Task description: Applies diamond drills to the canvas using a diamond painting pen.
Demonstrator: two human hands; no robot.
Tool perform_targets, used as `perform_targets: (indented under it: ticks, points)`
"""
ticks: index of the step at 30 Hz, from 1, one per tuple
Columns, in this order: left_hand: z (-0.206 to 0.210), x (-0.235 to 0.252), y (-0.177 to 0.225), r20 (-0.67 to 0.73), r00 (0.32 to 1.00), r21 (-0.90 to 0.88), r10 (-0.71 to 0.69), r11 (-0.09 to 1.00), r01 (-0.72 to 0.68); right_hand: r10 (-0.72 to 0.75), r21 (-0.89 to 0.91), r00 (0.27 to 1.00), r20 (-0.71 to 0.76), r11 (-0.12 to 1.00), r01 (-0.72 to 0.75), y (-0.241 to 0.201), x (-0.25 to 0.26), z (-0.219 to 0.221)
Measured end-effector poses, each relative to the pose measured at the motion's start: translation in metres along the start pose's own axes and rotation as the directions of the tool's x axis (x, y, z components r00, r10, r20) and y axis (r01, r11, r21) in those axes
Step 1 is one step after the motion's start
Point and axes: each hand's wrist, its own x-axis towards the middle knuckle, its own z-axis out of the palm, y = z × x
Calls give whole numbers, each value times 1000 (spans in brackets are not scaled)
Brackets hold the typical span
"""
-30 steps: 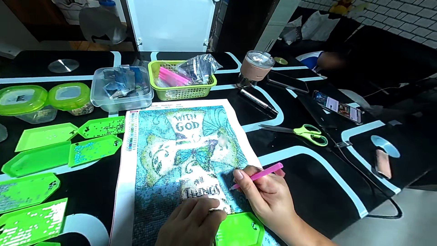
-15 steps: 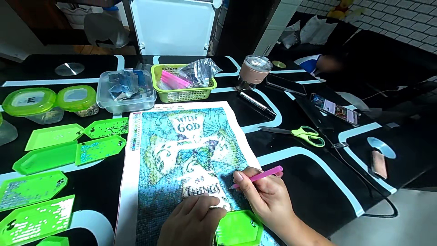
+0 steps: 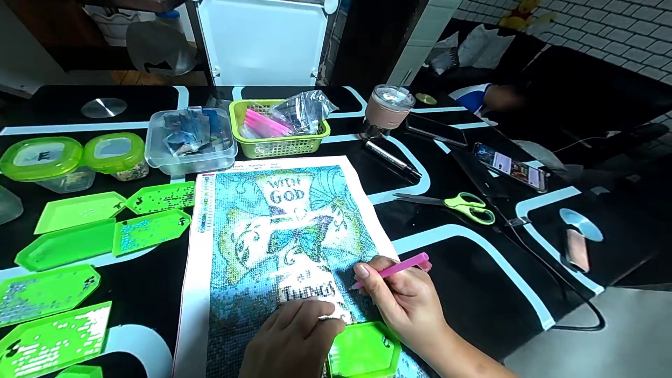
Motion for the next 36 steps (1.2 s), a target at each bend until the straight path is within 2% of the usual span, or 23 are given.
perform_targets:
  ticks: [9, 11, 14, 16, 19, 23, 28, 30, 32, 34, 36]
  points:
    - [0, 0, 0, 8, 1000, -1, -2, 1000, 2, 17, 4, 1000, 0, 1000, -17, -1, 0, 0]
    - [0, 0, 0, 6, 1000, -2, -1, 1000, 1, 105, 79, 994, 19, 991, -106, -2, 3, -2]
    - [-1, 0, 0, 10, 1000, -10, 1, 1000, -1, 309, 289, 951, 21, 908, -302, -6, 10, -12]
    - [-1, 1, 0, 9, 1000, -11, 1, 1000, -1, 334, 390, 942, 17, 865, -314, -12, 12, -15]
    - [0, 0, -1, -8, 1000, -9, 7, 1000, -7, 242, 452, 968, 66, 858, -245, -28, 2, -10]
    - [2, 0, -1, -34, 999, 11, 22, 1000, -22, 88, 395, 986, 144, 908, -138, -38, -14, 3]
    - [3, 0, -1, -40, 999, 55, 24, 998, -22, 2, 288, 985, 175, 956, -53, -41, -22, 7]
    - [3, 0, -1, -42, 999, 49, 22, 999, -20, -3, 298, 984, 177, 953, -51, -41, -22, 7]
    - [3, 0, -1, -38, 999, 27, 20, 999, -19, 84, 385, 988, 129, 914, -128, -42, -19, 3]
    - [1, 0, -2, -8, 1000, -4, 11, 1000, -11, 211, 463, 977, 15, 865, -194, -40, -13, -7]
    - [-1, 1, -1, 13, 1000, -18, 0, 1000, 0, 238, 492, 967, -93, 855, -163, -34, -9, -23]
